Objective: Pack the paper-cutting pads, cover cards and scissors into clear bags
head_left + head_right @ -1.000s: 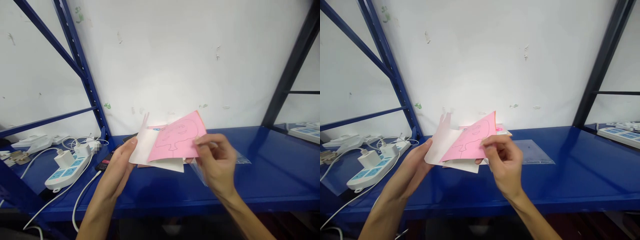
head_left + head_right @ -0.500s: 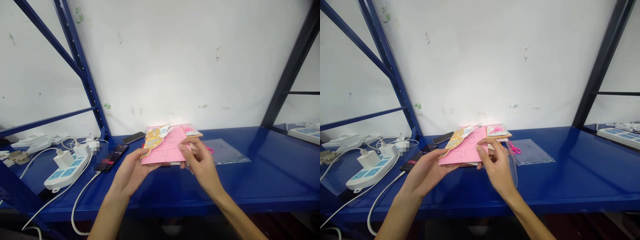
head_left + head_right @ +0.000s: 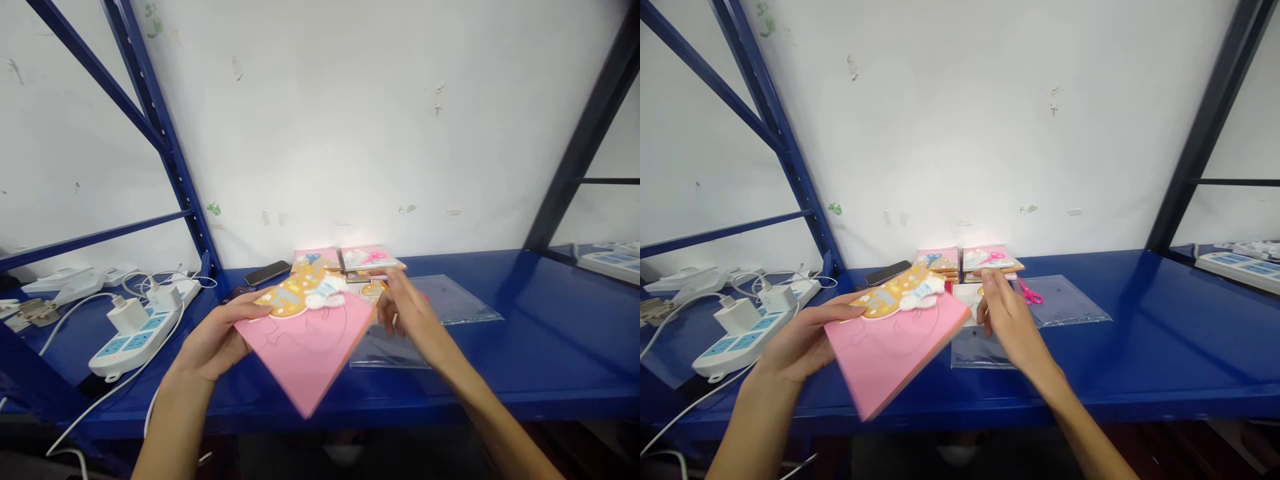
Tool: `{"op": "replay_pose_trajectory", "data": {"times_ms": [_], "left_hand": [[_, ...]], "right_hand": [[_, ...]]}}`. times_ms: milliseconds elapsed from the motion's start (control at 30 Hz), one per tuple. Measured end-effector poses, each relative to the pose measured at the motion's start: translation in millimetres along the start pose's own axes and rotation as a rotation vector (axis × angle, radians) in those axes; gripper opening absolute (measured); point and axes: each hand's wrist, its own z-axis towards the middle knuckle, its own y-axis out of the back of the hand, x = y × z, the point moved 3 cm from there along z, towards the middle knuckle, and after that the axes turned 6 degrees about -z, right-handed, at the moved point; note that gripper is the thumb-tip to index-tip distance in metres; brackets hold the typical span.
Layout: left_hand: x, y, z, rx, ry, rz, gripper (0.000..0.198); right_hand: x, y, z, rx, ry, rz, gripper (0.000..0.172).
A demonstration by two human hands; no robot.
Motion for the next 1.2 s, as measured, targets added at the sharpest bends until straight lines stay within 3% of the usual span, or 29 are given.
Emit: {"op": "replay_pose_trajectory", "data": {"times_ms": [133,233,367,500,567,633,700,767,1000,1200], "left_hand": [[11.7,-10.0,-4.3,0.205,0.173,-0.003,0.071],[21.7,-16.9,0.5,0.265,0.212,0.024,0.070],[18.1,-19.4,4.0,0.171,0.167,-0.070,0.058],[11.8,-29.6,3.5,0.132,-0.040,-0.128,0.056],[15.2,-35.4,5.5,0.116,-0.147,-0.063,0.050],[19.1,-35.3,8.8,0.005,-0.255,0.088,0.053],[18.8,-29.3,10.6,-0.127,-0.348,0.241,0.063],[13.4,-20.8,9.7,-0.170,-0.392,0.317,0.066],[-15.1,-5.0,-13.1,-0.020,-0.451,0.556,0.053],[-13.0,-4.9,-13.0,0.008,-0.517,0.980,0.039]], "right_hand": [[-11.7,-10.2,-7.1,0.430,-0.369,0.363,0.064],[-13.6,-21.4,-18.2,0.598,-0.442,0.524,0.038],[-12.8,-28.2,-16.6,0.449,-0.395,0.682,0.032],[-13.7,-37.2,-10.8,0.195,-0.305,0.696,0.040],[-15.4,-44.1,-11.7,0.067,-0.260,0.635,0.044],[-17.6,-51.2,-13.9,0.020,-0.266,0.589,0.047],[-19.0,-55.1,-15.1,0.069,-0.300,0.597,0.049],[-18.5,-51.9,-14.1,0.132,-0.301,0.588,0.047],[-5.0,-38.5,-13.4,0.511,-0.093,0.367,0.030],[-3.8,-54.5,-18.3,0.471,0.018,0.022,0.028]]}}
